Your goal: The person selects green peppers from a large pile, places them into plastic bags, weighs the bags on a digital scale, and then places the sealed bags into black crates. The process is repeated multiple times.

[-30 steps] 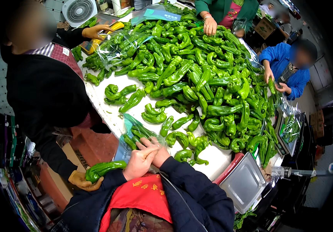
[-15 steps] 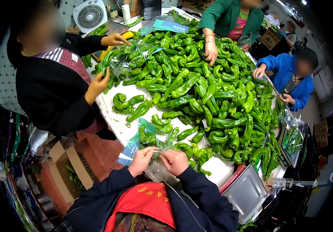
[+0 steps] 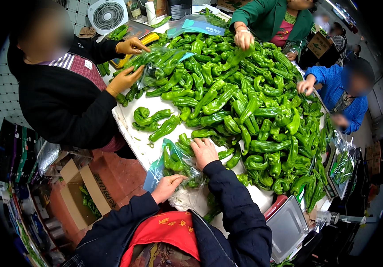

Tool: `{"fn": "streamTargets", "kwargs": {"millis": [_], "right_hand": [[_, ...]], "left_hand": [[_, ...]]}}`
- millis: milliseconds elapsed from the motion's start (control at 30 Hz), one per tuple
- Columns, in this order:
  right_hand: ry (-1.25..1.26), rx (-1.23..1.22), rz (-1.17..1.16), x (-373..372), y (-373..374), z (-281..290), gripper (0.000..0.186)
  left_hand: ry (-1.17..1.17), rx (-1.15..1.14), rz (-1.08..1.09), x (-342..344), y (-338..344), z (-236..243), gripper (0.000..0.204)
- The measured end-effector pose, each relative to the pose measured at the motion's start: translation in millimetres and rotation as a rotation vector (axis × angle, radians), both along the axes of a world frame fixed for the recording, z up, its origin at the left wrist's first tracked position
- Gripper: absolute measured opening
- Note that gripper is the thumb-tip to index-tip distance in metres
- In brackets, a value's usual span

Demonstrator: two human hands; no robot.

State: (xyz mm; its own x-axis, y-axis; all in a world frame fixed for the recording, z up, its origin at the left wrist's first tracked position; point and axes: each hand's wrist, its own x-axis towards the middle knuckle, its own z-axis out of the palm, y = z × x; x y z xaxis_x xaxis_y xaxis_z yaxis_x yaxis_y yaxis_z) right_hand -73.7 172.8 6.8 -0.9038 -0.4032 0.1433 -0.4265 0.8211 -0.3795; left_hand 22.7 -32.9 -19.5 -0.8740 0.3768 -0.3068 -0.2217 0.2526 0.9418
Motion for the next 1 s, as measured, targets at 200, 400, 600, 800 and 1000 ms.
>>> {"fn": "streamTargets", "kwargs": {"millis": [200, 400, 600, 800, 1000], "right_hand": [[0.109, 0.147, 0.080, -1, 5, -11, 0.044], [0.094, 0.085, 0.037, -1, 5, -19, 0.042], [-0.143, -0.401, -0.206, -2, 6, -10, 0.040], [-0.711, -1.697, -0.147, 56, 26, 75, 0.039], [-1.101, -1.461, -0.210, 153, 29, 49, 0.050]], "left_hand": [[0.070, 0.019, 0.029, 2, 1, -5, 0.026], [0.102, 0.018, 0.030, 3, 2, -12, 0.026], [0.090, 0.001, 0.015, 2, -1, -14, 0.027], [-0.027, 0.038, 0.091, 1, 1, -8, 0.029], [-0.116, 0.177, 0.192, -10, 11, 50, 0.028]]}}
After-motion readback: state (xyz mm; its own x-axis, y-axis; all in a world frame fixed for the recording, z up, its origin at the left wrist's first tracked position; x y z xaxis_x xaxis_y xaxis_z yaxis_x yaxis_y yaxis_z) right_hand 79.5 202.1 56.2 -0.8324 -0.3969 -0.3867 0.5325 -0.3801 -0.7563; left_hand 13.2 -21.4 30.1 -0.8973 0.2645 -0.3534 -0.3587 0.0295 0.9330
